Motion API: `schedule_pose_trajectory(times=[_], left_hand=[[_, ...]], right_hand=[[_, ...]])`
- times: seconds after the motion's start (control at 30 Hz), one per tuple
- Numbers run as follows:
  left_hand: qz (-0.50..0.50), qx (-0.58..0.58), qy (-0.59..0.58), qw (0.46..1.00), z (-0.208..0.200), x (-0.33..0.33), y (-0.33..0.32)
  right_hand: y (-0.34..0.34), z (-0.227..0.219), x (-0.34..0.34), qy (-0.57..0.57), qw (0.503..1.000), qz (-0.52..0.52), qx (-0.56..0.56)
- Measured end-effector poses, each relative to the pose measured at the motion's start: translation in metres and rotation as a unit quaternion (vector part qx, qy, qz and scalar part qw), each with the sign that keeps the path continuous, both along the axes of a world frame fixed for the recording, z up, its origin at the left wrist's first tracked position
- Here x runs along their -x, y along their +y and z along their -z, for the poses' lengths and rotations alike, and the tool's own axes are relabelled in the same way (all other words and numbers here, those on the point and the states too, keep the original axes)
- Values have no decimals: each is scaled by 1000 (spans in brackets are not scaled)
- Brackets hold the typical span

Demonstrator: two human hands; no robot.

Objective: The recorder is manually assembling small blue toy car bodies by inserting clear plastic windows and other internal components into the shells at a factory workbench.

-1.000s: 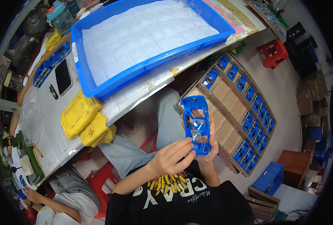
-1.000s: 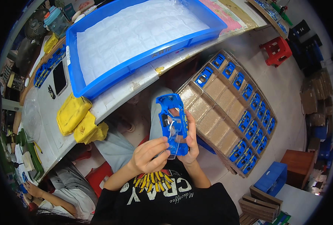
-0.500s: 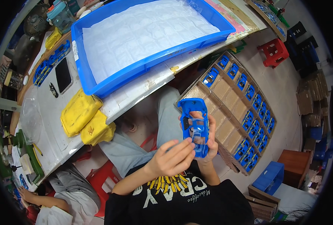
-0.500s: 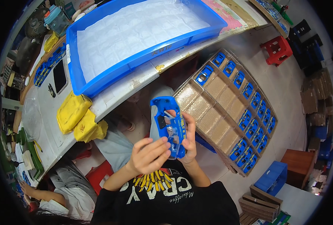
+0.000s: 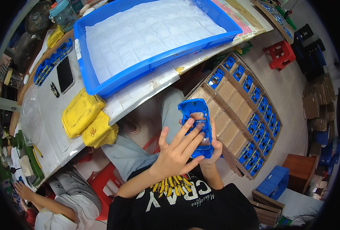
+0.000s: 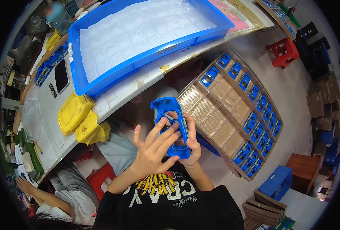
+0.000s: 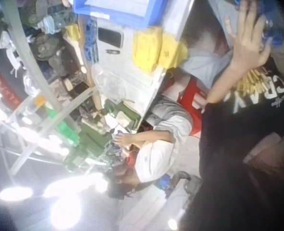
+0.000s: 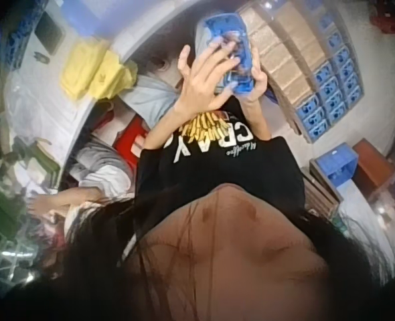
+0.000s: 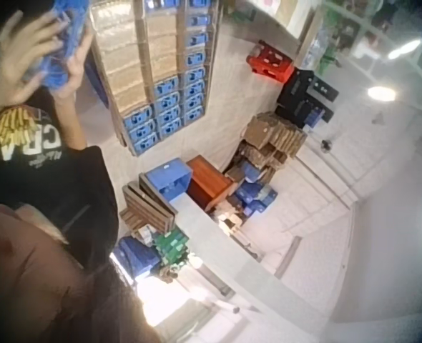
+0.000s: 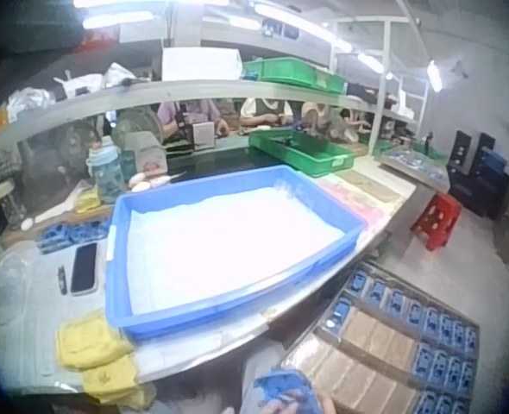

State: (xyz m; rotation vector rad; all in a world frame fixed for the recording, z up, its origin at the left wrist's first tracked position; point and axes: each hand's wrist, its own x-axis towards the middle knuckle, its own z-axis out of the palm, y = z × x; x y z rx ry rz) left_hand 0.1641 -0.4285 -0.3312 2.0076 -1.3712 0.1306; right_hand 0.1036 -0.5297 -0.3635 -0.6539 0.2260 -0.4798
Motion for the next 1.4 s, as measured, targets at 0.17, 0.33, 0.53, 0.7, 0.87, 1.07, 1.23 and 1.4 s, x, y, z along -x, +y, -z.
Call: schedule_pose_trajectory(times=[0.17, 0.33, 0.53, 0.7, 0.87, 1.07, 1.23, 1.4], left_hand=[[-177, 221, 163, 945, -6, -12, -12], [-79, 124, 500, 853, 6, -25, -16], [-141, 138, 252, 947, 25, -28, -23], [-160, 133, 289, 935, 38, -24, -22], [-173, 139, 322, 920, 39, -24, -26], [-165, 138, 393, 894, 39, -24, -29], [-143, 181, 448, 863, 44, -25, -29], [-155, 201, 391, 885, 48, -29, -31]], right_hand=[[1, -2, 1, -24, 999, -46, -12], [2, 1, 4, 66, 993, -63, 74], [-13, -11, -11, 201, 910, -41, 360], [-21, 1, -13, 260, 844, -34, 467], [-12, -9, -24, 279, 833, -2, 477], [-12, 0, -27, 268, 831, 52, 486], [-10, -3, -31, 261, 821, 59, 505], [-9, -2, -35, 268, 811, 59, 516]])
